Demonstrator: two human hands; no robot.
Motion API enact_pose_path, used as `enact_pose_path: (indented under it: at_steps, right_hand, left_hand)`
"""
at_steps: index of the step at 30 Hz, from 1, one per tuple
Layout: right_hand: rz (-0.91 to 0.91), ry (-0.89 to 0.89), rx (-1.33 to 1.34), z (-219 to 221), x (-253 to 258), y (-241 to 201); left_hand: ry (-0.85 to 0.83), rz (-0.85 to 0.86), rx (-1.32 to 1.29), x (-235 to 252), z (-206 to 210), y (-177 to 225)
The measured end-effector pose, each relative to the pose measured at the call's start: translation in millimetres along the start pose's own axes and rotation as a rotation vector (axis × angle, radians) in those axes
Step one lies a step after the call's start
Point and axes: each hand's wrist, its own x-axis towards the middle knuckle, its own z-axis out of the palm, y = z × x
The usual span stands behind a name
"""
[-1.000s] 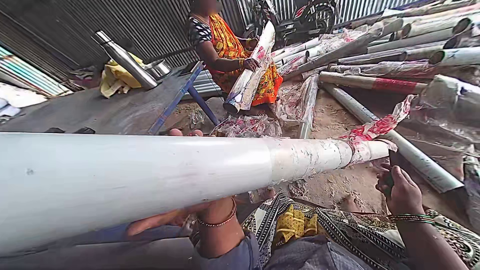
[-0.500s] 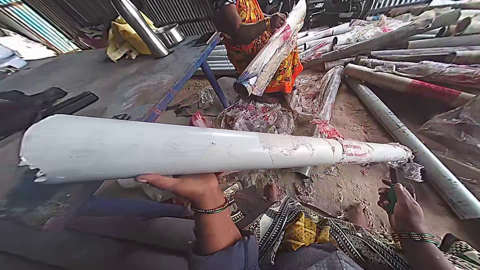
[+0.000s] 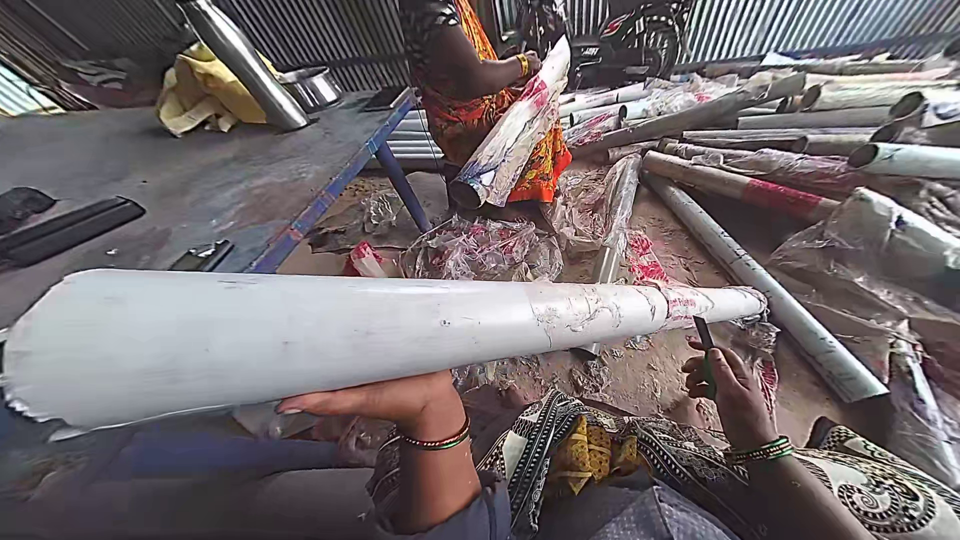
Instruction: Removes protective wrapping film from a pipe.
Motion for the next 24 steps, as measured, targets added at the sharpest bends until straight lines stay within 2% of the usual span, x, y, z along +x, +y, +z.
enact_pose_path:
  at_steps: [2, 5, 8, 11, 16, 20, 24]
  right_hand:
    - [-0.055, 0.001, -0.004, 1, -6, -5]
    - [-0.160, 0.014, -0.046, 4, -13, -16]
    - [-0.208, 0.020, -0.076, 10, -20, -26]
    - [-0.200, -0.024, -0.074, 24, -26, -29]
    - [-0.208, -0.182, -0.147, 53, -30, -16]
    - [-0.331, -0.258, -0.331, 86, -31, -27]
    - [-0.528, -0.306, -0.389, 129, -25, -36]
  left_hand:
    - [-0.036, -0.140, 0.007, -10, 7, 17]
    - [-0.227, -0.277, -0.096, -17, -1, 30]
    - [-0.327, -0.234, -0.172, -8, -16, 21]
    - [-0.241, -0.117, -0.280, 1, -42, -2]
    - [-0.036, 0.074, -0.089, 7, -39, -14]
    - [0.045, 0.018, 0.063, 11, -35, -16]
    - [0.104, -0.071, 0.171, 18, -37, -19]
